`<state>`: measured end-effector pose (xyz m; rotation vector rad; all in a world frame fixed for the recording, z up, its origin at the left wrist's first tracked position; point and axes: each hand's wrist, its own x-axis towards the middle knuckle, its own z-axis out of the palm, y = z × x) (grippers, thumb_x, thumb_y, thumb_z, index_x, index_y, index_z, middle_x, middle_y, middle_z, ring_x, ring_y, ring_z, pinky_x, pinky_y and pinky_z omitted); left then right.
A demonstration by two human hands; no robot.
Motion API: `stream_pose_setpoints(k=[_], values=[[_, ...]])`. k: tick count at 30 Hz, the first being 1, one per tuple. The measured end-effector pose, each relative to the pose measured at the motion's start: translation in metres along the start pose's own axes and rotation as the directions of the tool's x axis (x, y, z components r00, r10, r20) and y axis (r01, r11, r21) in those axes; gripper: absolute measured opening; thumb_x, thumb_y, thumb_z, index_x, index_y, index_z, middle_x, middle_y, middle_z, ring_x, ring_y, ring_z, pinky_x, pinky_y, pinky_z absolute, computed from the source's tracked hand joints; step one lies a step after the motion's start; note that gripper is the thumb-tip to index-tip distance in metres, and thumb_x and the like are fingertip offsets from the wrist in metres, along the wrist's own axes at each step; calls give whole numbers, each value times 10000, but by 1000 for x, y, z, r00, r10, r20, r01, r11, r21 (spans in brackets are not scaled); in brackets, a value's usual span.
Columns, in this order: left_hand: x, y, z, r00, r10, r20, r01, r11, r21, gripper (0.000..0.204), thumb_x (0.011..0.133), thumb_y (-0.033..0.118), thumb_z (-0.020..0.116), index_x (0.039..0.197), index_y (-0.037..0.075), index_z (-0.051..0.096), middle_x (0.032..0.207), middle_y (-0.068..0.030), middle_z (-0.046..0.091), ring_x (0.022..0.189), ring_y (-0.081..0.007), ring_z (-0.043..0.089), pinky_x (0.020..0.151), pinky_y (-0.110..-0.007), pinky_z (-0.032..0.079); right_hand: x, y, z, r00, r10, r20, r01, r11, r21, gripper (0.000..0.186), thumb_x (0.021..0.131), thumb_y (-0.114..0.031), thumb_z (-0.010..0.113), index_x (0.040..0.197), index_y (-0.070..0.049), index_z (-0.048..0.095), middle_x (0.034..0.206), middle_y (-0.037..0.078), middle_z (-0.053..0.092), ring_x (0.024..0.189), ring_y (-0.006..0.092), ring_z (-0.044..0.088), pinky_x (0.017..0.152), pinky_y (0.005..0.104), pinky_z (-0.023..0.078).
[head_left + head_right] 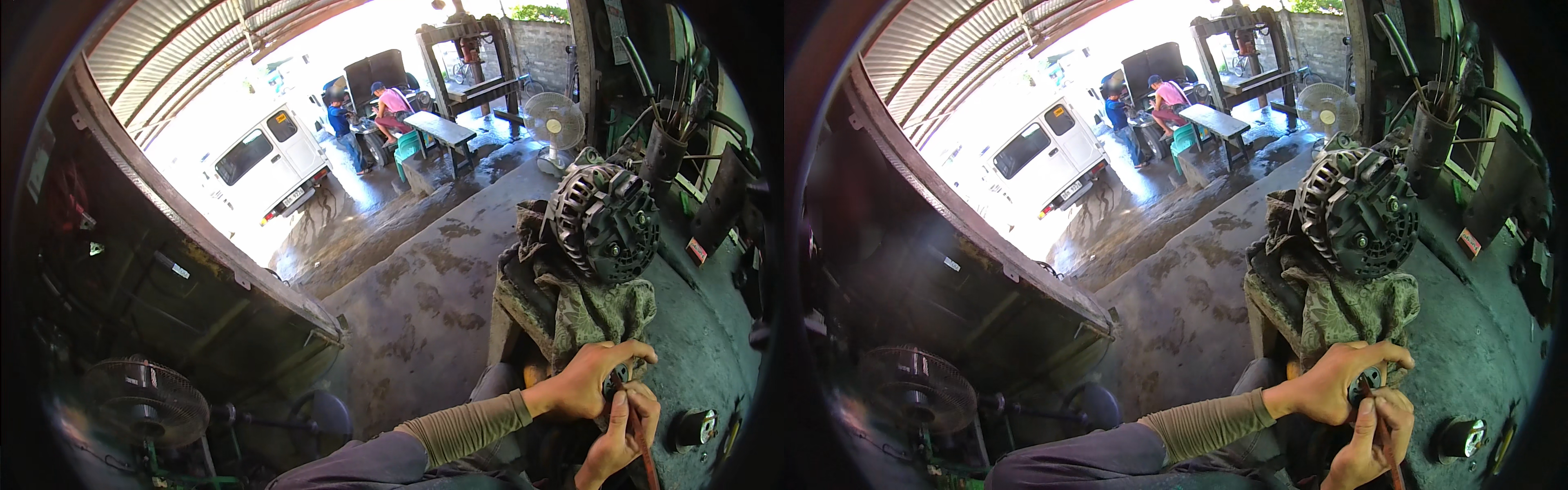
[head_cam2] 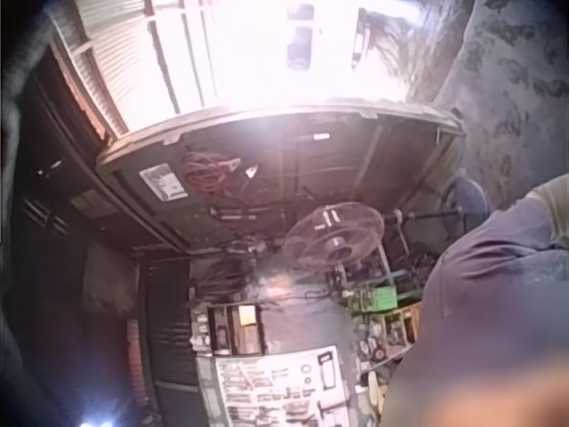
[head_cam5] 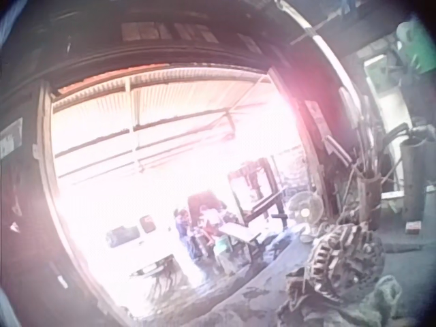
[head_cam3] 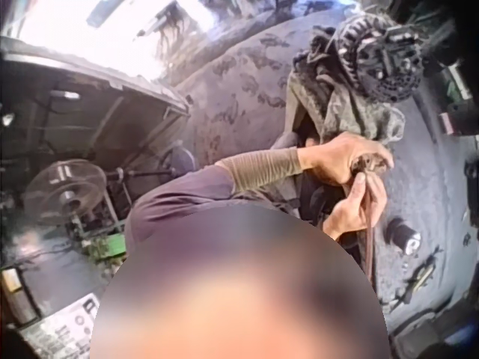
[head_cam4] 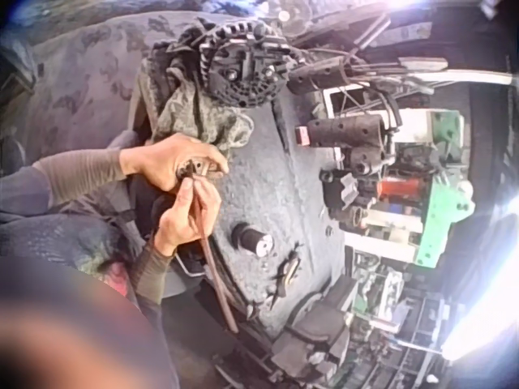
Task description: The person uses a sanding strip to clean the interior of a small cylindrical electrical component, then places it on the workbench. They walk to another area, pick up a small metal part, and place it on a different workbench.
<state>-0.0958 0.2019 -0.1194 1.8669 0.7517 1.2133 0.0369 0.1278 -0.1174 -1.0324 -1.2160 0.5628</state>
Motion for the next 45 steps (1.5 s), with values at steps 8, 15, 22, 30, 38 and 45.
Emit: stream_pose_setpoints(k=[8,15,22,30,38,45], values=[[1,-3,-1,999,38,-5,-39,998,-39,721,606,81,779,1313,127,642,1101,-33,716,887,-280,661,817,-390,484,3,-3,-4,1000,-8,13,8,999,-36,58,1004,22,638,1044,35,598,1108,170,657,1029,202,612,931,329,505],[3,-4,0,999,-13,37,12,1000,11,734,595,86,780,1315,126,641,1077,-42,719,896,-281,672,827,-386,491,7,0,-8,999,50,-5,-50,998,-39,47,997,49,628,1035,32,607,1106,177,670,1010,214,617,891,315,504],[3,-6,-3,996,84,17,-83,995,-59,733,581,101,780,1302,105,643,1101,-47,727,897,-278,681,807,-394,502,7,1,-14,969,-89,231,90,996,5,91,987,74,619,1067,31,611,1118,198,670,1045,226,610,911,327,497],[5,-7,-6,994,112,21,-108,985,-133,754,568,115,798,1302,95,627,1067,-61,727,877,-278,692,780,-393,510,7,4,-18,943,-146,299,153,988,2,119,989,40,640,1103,24,613,1114,201,666,1071,253,599,1006,384,460],[8,-8,-1,999,33,-7,-34,987,-159,759,574,125,821,1304,108,612,910,-78,703,783,-303,664,747,-404,497,5,4,-1,993,98,-59,-94,993,67,89,1013,5,649,1095,11,614,1111,171,662,1044,207,615,950,329,496],[7,-9,-2,996,73,-46,-80,980,-180,768,534,143,832,1272,127,622,876,-64,700,737,-324,638,702,-408,478,15,-1,-5,976,-163,146,169,985,-27,164,933,69,750,1039,113,633,1011,301,721,955,370,690,890,485,586]])
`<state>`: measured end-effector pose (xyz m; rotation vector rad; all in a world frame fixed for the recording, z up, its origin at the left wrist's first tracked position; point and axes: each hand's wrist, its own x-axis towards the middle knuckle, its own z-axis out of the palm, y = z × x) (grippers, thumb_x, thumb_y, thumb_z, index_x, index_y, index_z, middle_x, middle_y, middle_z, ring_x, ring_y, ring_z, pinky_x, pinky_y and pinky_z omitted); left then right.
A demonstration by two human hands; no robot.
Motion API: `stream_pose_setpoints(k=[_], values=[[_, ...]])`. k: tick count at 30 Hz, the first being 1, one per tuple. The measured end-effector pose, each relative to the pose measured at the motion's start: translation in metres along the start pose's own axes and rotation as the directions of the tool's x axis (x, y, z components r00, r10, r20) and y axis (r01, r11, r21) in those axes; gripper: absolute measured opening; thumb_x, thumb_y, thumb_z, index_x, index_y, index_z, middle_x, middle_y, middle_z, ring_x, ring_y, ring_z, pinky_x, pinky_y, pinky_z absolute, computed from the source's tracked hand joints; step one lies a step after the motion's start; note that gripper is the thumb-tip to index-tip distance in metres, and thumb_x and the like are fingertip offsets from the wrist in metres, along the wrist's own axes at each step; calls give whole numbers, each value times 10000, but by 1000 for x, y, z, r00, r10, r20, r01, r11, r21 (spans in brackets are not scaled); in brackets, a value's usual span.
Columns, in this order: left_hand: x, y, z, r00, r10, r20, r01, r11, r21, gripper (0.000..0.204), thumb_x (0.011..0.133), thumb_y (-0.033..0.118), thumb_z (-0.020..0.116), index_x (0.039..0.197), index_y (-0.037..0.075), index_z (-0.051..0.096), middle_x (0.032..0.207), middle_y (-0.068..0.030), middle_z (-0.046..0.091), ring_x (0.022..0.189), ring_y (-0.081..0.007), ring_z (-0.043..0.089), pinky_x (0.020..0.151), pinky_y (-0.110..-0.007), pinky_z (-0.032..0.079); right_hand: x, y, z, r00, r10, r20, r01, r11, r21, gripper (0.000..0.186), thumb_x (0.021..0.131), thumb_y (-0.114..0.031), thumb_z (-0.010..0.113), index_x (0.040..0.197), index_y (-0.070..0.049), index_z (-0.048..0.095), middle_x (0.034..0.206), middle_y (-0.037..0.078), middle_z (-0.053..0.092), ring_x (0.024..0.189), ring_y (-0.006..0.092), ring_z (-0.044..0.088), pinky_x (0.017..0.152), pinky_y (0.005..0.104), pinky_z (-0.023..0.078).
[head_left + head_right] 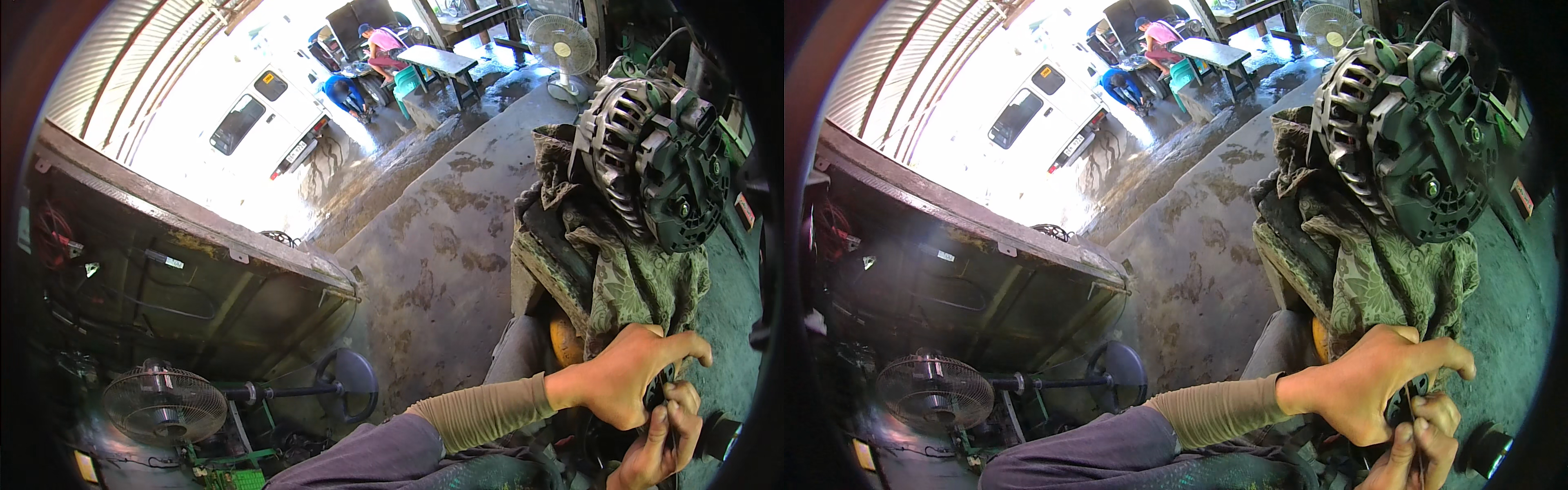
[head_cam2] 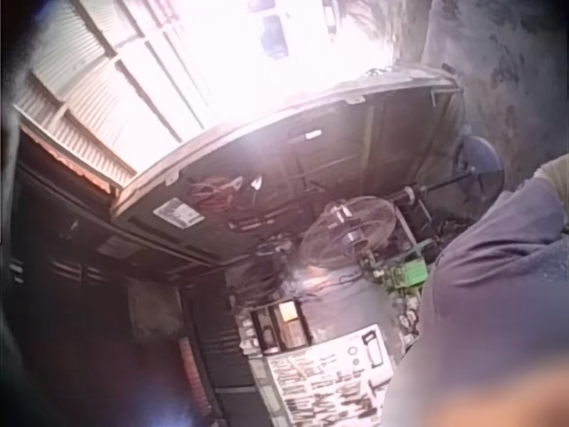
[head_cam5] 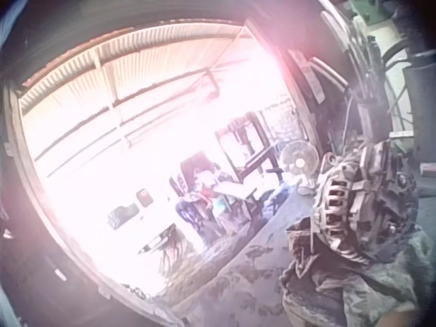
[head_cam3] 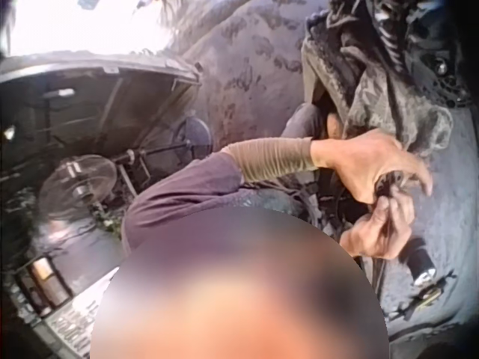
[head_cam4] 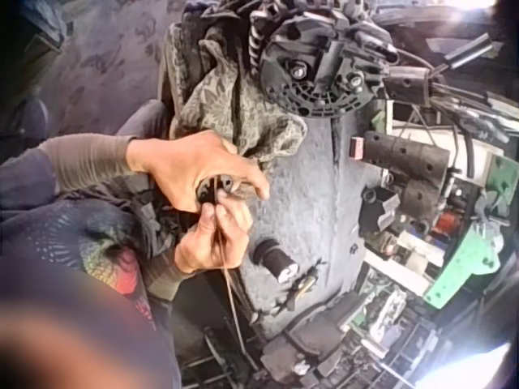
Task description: The person uses a sanding strip to clean the interior of a small cylindrical electrical component, then places it on the workbench. They walk to another area, pick up a small metal part, and place it on a different workbench.
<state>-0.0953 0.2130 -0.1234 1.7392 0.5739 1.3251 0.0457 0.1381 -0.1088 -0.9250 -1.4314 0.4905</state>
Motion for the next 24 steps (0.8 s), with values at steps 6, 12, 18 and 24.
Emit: stream_pose_setpoints(k=[6,12,18,24], values=[[0,3,0,1000,-3,25,2,999,52,715,568,135,820,1253,121,613,787,-75,653,722,-344,651,696,-424,472,1,7,-6,999,-20,25,17,995,98,148,933,69,746,1020,101,631,1004,293,722,954,378,691,922,519,575],[2,3,-1,999,-38,17,39,999,-27,697,564,130,818,1231,123,616,775,-75,648,698,-349,642,709,-429,471,3,8,-3,999,-4,-43,5,999,39,155,925,69,752,1015,97,629,977,280,728,924,381,687,915,520,573],[0,3,0,999,-10,37,8,997,75,706,550,127,817,1226,117,612,779,-80,647,706,-357,642,713,-439,472,3,6,-9,1000,-8,30,4,993,119,166,935,25,762,1016,85,631,980,283,732,920,375,683,905,510,567],[3,1,1,1000,-5,10,5,999,-45,717,555,132,831,1235,109,605,810,-102,655,724,-379,643,720,-442,480,0,0,0,1000,-19,5,19,1000,23,151,945,43,744,1023,109,632,989,283,732,925,376,696,911,516,572]])
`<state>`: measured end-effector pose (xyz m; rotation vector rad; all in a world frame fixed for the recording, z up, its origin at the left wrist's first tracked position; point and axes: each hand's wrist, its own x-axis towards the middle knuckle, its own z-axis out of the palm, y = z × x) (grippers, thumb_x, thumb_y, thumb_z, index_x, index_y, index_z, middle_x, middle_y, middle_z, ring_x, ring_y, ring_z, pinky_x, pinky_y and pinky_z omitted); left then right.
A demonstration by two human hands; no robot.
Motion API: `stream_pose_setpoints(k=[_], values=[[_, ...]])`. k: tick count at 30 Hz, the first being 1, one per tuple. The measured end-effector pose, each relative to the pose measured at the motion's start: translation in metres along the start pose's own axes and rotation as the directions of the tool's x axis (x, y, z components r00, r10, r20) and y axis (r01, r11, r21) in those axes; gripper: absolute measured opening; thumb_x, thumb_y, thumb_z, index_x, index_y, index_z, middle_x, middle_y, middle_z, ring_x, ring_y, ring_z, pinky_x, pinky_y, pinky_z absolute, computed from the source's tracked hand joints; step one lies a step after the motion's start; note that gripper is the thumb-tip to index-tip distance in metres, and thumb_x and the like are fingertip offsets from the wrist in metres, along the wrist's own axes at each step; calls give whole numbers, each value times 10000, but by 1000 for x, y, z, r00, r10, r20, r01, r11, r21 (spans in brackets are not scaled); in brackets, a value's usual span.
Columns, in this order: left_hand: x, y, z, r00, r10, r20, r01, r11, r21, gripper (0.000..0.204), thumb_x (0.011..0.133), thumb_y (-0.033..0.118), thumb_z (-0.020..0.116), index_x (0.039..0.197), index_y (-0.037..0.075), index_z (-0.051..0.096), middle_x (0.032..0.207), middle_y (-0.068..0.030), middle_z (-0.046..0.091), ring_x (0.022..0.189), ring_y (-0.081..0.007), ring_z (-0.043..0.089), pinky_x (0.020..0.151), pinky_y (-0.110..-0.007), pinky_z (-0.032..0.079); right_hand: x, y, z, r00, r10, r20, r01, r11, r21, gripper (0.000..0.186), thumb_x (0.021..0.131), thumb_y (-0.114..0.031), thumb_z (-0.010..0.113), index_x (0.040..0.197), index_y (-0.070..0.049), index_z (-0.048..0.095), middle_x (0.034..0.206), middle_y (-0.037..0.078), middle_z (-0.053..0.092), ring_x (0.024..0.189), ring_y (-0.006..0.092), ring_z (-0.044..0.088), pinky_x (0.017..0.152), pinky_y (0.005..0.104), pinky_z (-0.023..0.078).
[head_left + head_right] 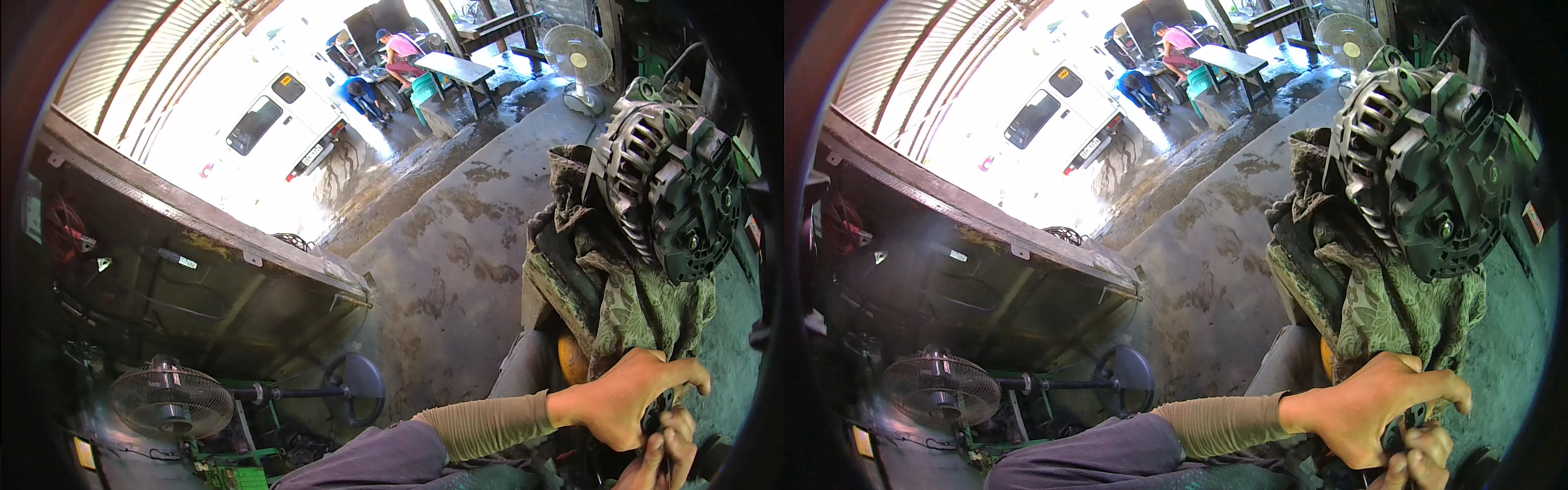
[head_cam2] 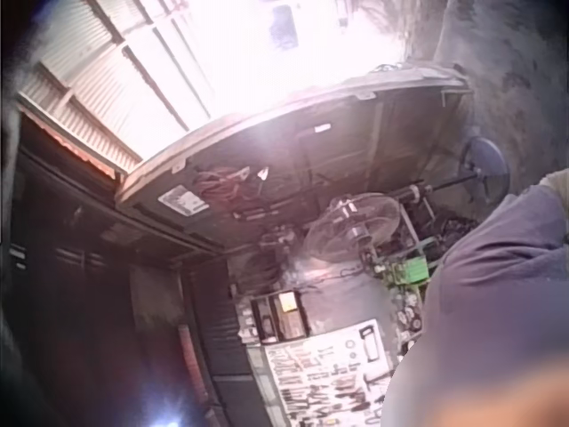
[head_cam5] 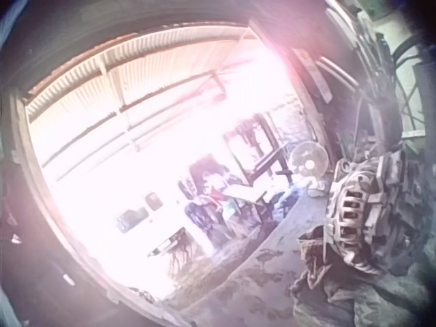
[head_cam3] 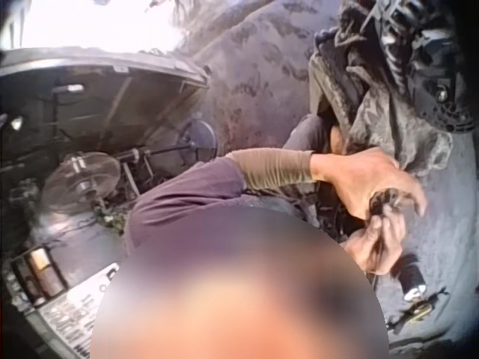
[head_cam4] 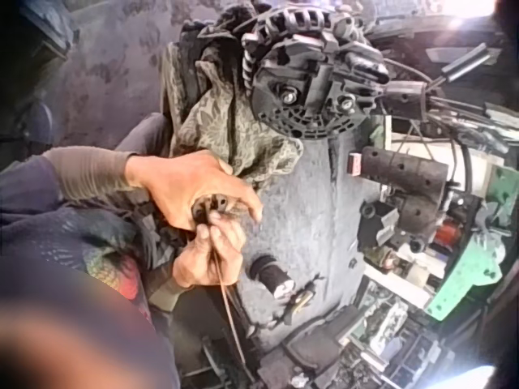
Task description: The person uses a sanding strip to clean the interior of a small cylindrical electrical component, then places it on the workbench. They walk to another area, pick up a small metal part, and place it on a different workbench.
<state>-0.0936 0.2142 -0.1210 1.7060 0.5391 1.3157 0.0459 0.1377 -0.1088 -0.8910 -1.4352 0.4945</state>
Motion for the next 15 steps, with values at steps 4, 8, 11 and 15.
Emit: stream_pose_setpoints(k=[4,8,11,15], values=[[-2,1,-2,1000,15,20,-16,999,38,721,562,120,829,1247,107,602,837,-107,662,766,-378,657,724,-442,486,1,-6,3,996,91,-25,-90,995,43,159,953,27,751,1038,109,643,1010,280,728,941,379,696,917,508,574],[-2,2,-3,1000,-7,25,8,1000,-17,716,574,124,827,1254,105,606,873,-110,677,802,-377,660,735,-441,487,4,-9,0,994,107,-10,-107,994,-31,157,956,25,754,1032,109,646,1034,280,725,957,366,691,906,485,582],[-2,3,-2,1000,15,18,-17,998,59,709,576,163,821,1256,105,626,891,-89,689,789,-351,666,731,-418,496,4,-8,-1,996,82,46,-84,996,32,136,957,44,745,1024,112,647,1042,272,726,974,361,688,896,479,587],[-2,2,-3,999,-30,26,29,999,44,717,573,180,819,1264,108,640,974,-80,712,829,-334,680,750,-403,500,3,-7,0,991,126,-50,-120,987,108,135,946,67,745,1017,125,645,1029,273,730,978,371,698,898,488,587]])
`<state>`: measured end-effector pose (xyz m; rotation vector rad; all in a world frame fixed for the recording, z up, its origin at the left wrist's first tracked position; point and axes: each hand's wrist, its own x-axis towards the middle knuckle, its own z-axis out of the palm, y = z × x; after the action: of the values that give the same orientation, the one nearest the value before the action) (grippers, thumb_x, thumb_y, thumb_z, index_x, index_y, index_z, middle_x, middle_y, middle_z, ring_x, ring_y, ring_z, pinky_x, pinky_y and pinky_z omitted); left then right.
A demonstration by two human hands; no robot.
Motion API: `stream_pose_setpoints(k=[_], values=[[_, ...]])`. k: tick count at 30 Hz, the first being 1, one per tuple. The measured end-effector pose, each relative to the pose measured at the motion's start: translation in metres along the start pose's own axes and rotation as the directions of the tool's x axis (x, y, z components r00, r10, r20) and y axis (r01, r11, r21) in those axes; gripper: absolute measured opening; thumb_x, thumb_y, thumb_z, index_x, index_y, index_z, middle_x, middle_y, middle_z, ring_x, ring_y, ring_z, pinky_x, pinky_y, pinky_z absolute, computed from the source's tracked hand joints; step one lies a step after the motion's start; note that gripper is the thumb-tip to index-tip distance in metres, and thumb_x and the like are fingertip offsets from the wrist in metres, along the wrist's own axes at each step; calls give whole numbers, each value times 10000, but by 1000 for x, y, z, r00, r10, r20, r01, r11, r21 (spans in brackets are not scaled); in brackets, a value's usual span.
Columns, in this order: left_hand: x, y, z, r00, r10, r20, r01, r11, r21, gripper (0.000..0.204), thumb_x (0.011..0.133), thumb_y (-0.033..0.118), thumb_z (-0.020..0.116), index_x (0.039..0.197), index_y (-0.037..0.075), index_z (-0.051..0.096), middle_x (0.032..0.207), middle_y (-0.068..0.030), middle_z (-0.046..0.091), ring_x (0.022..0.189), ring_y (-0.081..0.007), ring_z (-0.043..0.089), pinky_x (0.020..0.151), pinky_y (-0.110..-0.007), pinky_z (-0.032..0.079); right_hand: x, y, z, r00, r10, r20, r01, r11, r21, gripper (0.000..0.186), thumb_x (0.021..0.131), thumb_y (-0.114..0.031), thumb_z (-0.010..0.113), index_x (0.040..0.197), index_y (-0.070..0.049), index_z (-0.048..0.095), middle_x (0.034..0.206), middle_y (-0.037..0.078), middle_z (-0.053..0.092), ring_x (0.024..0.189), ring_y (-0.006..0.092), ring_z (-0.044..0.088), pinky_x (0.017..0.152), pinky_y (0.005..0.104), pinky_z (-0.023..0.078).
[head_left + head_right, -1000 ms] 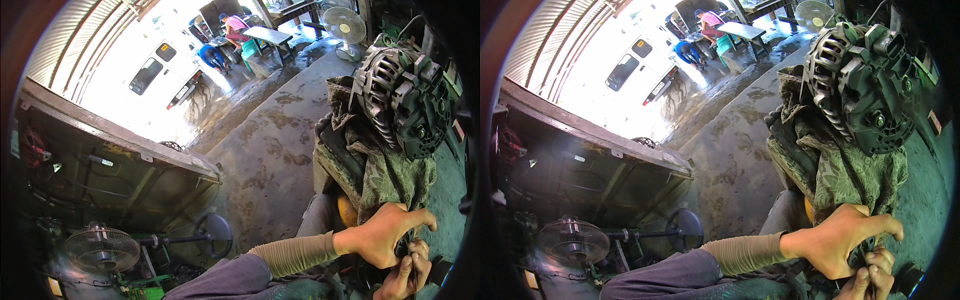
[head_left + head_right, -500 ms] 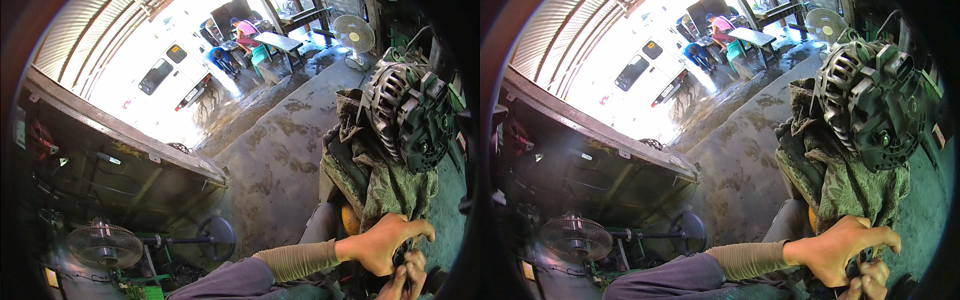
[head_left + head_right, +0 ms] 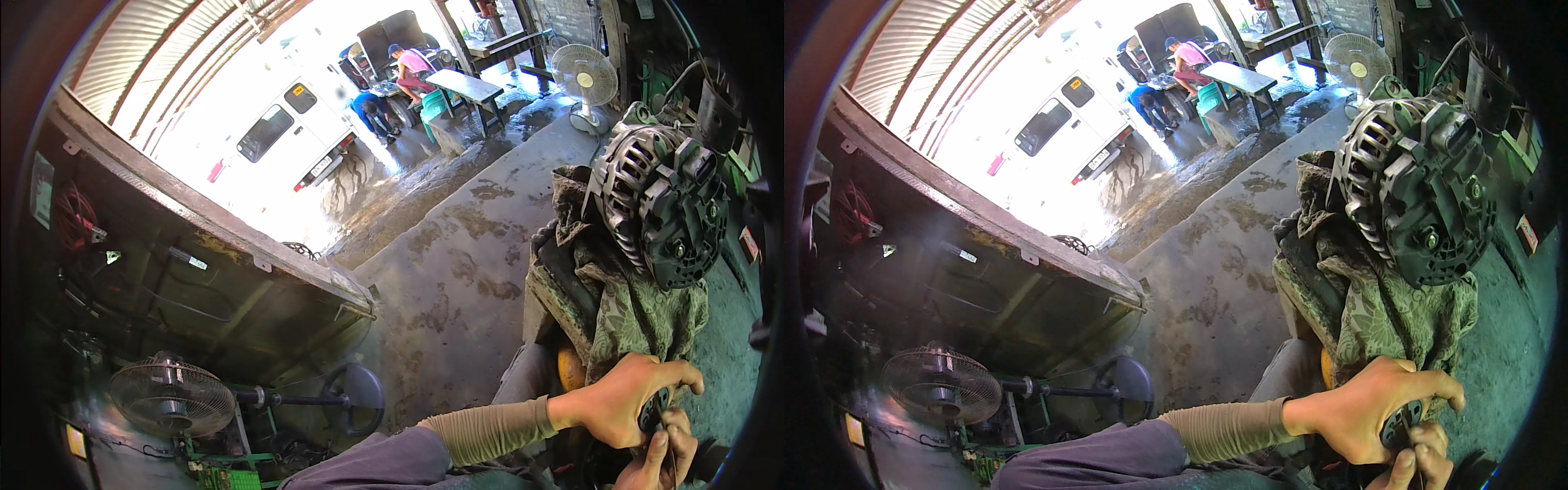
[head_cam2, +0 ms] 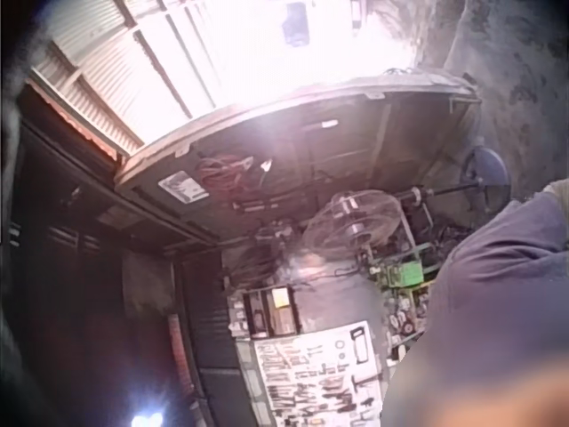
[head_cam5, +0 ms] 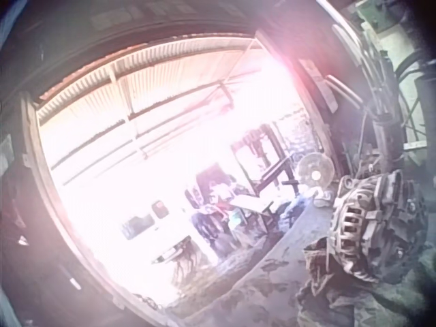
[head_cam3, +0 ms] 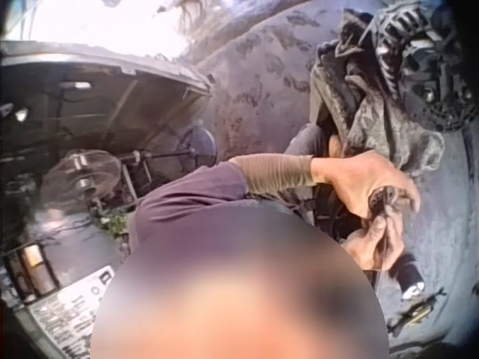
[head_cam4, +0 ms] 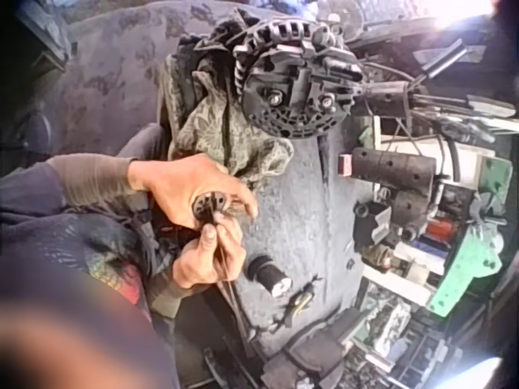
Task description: The person uses a sanding strip to clean the interior of a small cylindrical electrical component, then places it on the workbench. They walk to another area, pick up a small metal part, and place it on a different workbench.
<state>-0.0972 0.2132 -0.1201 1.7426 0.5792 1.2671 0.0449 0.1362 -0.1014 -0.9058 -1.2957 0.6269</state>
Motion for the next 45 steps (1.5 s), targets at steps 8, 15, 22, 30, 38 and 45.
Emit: stream_pose_setpoints(k=[8,15,22,30,38,45], values=[[-3,-2,0,999,0,43,-1,1000,23,726,569,189,821,1269,101,650,1089,-80,734,839,-334,696,783,-399,494,-1,3,-1,997,-64,42,63,998,8,142,944,50,751,998,123,642,1013,296,730,962,378,701,927,506,572],[-1,-4,-1,998,57,9,-56,997,-56,735,577,222,843,1276,97,652,1134,-73,735,820,-317,695,788,-391,492,-1,-1,0,980,-113,162,130,986,-101,126,956,46,735,1008,121,649,1025,282,732,950,358,695,883,476,578],[-3,-4,-2,998,-27,56,29,998,-49,737,585,219,838,1285,93,647,1155,-73,730,848,-303,696,796,-389,495,0,-3,4,995,-69,72,71,997,-31,135,945,51,748,1016,116,653,1026,276,732,935,349,694,892,461,577],[-2,-1,-4,995,-59,85,62,997,-41,761,592,173,818,1326,86,634,1200,-89,729,913,-323,703,845,-403,503,3,1,-4,981,-117,156,138,982,-131,166,931,58,761,1060,108,670,1047,258,732,982,342,696,908,452,580],[1,4,-3,997,-50,60,54,996,-70,772,583,172,828,1325,86,632,1164,-85,729,925,-322,699,864,-403,506,-1,-1,2,997,-61,44,64,996,-64,121,945,102,716,1047,112,652,1054,263,731,988,342,694,924,463,579],[0,4,-4,997,-44,61,46,998,-40,789,591,187,838,1345,82,632,1184,-87,729,929,-309,702,866,-398,500,3,-7,-1,998,28,50,-22,994,-108,136,943,110,707,1068,108,655,1071,263,728,993,341,698,928,443,584]])
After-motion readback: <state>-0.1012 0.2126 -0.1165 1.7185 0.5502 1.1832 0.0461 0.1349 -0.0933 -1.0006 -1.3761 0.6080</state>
